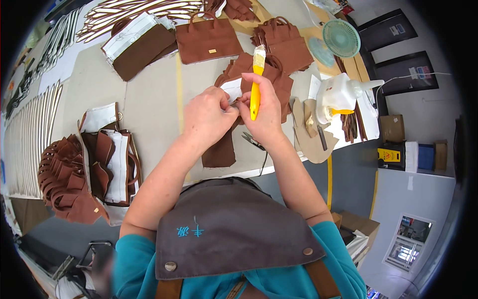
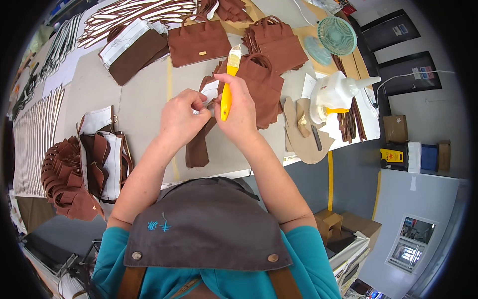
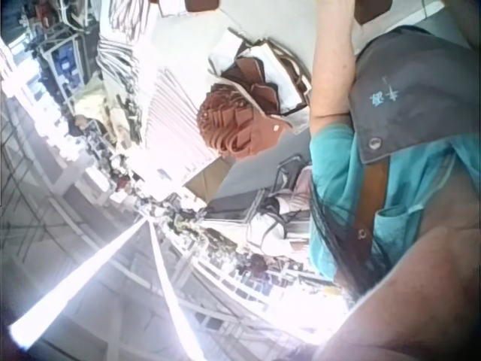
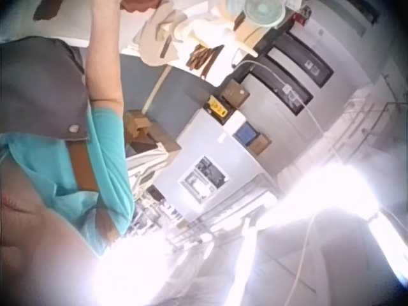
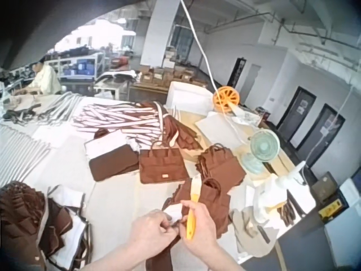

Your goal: The person assembles brown handbags at a workbench. They apply glue to the interior lining, trim excess fabric with scissors, and attach handles. The person handles multiple bags, stacking finished ones and retrieving new ones from a pile.

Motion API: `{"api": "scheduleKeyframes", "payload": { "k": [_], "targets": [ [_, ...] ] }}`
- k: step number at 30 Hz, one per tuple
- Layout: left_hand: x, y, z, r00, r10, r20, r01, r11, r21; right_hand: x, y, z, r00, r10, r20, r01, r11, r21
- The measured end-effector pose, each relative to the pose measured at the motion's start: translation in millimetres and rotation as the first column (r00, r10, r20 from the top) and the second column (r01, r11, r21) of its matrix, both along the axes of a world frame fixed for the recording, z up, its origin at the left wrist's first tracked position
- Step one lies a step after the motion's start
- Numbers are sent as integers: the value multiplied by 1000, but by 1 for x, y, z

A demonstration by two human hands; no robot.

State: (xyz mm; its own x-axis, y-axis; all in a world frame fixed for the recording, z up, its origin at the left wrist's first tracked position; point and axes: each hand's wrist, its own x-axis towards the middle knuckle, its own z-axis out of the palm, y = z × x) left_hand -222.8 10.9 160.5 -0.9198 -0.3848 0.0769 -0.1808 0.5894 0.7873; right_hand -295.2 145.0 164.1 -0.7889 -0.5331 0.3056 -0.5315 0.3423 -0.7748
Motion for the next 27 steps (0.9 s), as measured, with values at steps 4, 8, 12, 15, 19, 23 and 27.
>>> {"api": "scheduleKeyframes", "payload": {
  "k": [4,8,12,15,19,23,27],
  "targets": [
    [-3,-1,1,999,-7,35,9,999,-41,0,1,9,999,11,-35,-11,1000,19],
    [-3,4,-1,1000,-11,-8,11,999,-51,2,2,8,1000,6,27,-6,1000,-15],
    [-4,2,-3,989,-84,-119,73,993,-97,6,2,2,988,31,149,-17,995,-94],
    [-6,0,-9,981,-106,-165,97,993,-64,7,5,1,985,18,172,0,995,-101],
    [-4,2,-9,974,-130,-186,125,991,-39,8,11,5,988,-35,150,36,999,-9],
    [-4,2,-9,967,-167,-190,157,985,-65,8,13,3,992,-36,120,40,999,-26],
    [-4,1,-7,957,-204,-204,173,972,-159,9,12,5,993,-44,113,48,998,-34]
  ]
}}
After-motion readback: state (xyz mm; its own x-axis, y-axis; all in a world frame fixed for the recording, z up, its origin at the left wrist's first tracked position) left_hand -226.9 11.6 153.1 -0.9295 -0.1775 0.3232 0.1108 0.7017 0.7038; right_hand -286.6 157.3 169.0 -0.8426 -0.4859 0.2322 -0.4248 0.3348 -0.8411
